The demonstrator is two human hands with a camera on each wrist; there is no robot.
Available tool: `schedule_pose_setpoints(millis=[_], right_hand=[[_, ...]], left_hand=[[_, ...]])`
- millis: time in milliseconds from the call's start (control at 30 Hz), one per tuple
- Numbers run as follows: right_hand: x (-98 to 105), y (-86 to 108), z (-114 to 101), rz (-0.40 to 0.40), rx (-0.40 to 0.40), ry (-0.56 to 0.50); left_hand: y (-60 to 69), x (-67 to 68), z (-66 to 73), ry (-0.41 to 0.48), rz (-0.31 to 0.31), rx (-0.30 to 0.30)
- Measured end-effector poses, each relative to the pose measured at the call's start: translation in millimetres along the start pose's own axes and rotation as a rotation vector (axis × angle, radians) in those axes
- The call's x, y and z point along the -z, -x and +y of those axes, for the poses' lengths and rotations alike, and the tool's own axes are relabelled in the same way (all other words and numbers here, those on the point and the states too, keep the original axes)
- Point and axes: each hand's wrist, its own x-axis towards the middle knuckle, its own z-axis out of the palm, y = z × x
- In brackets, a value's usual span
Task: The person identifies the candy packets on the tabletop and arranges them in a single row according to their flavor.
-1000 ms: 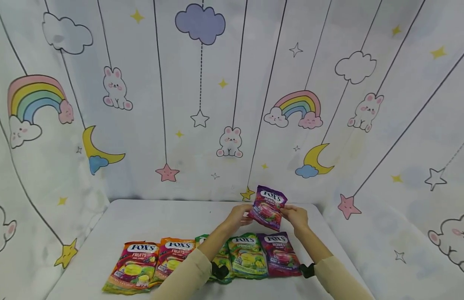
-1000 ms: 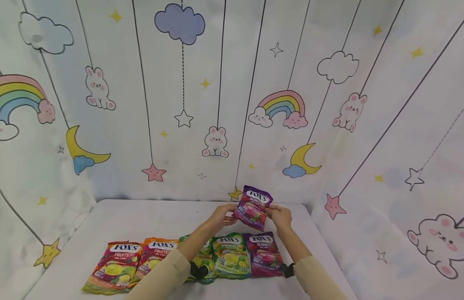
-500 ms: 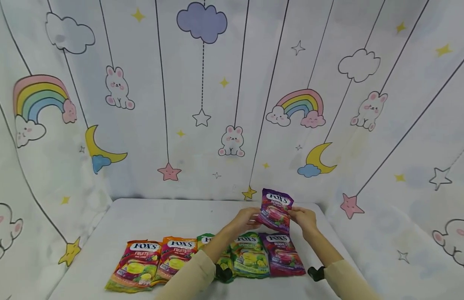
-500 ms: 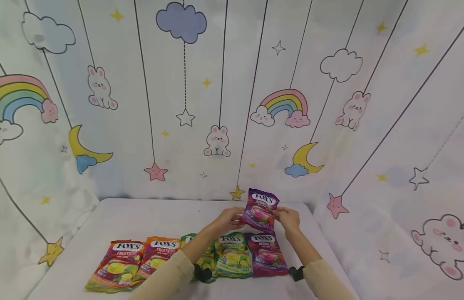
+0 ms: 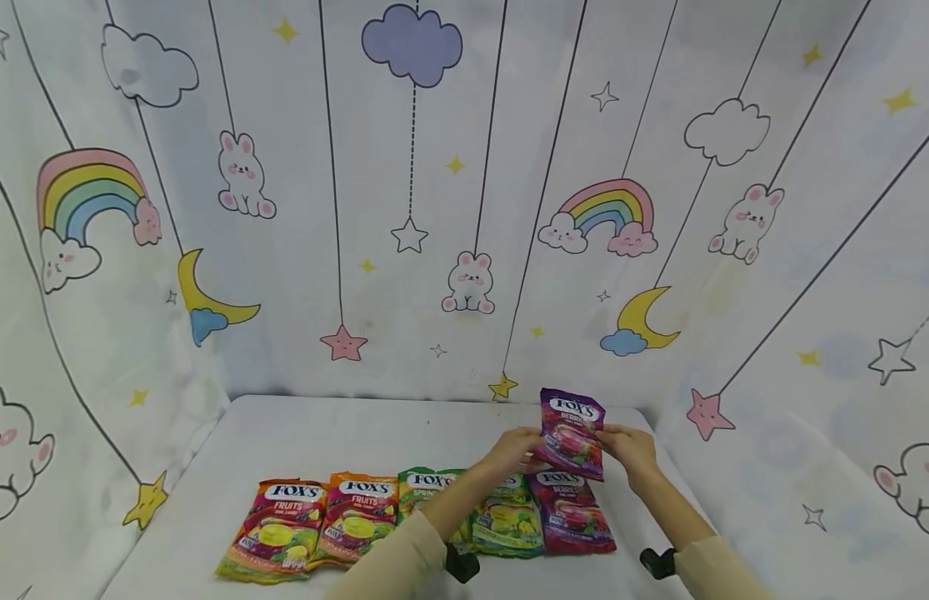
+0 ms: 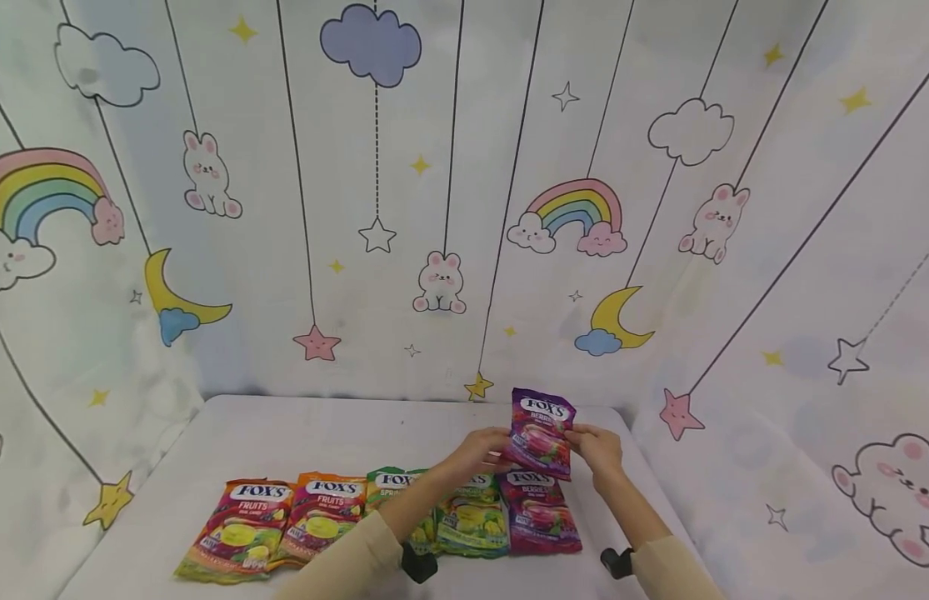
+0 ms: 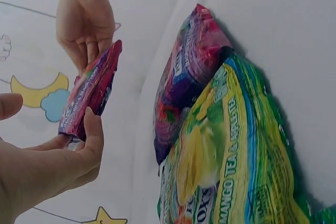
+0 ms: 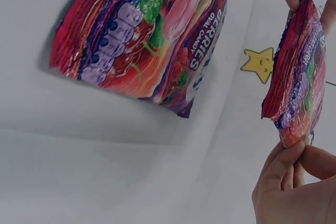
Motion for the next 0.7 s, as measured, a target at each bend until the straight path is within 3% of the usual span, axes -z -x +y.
schedule_pose_setpoints(millis=[700], right_hand=[[51,10.9,14,0.012,-0.011,0.103]], left_hand=[[10.8,-45.4,-6.6,0.014,-0.064,0.013]])
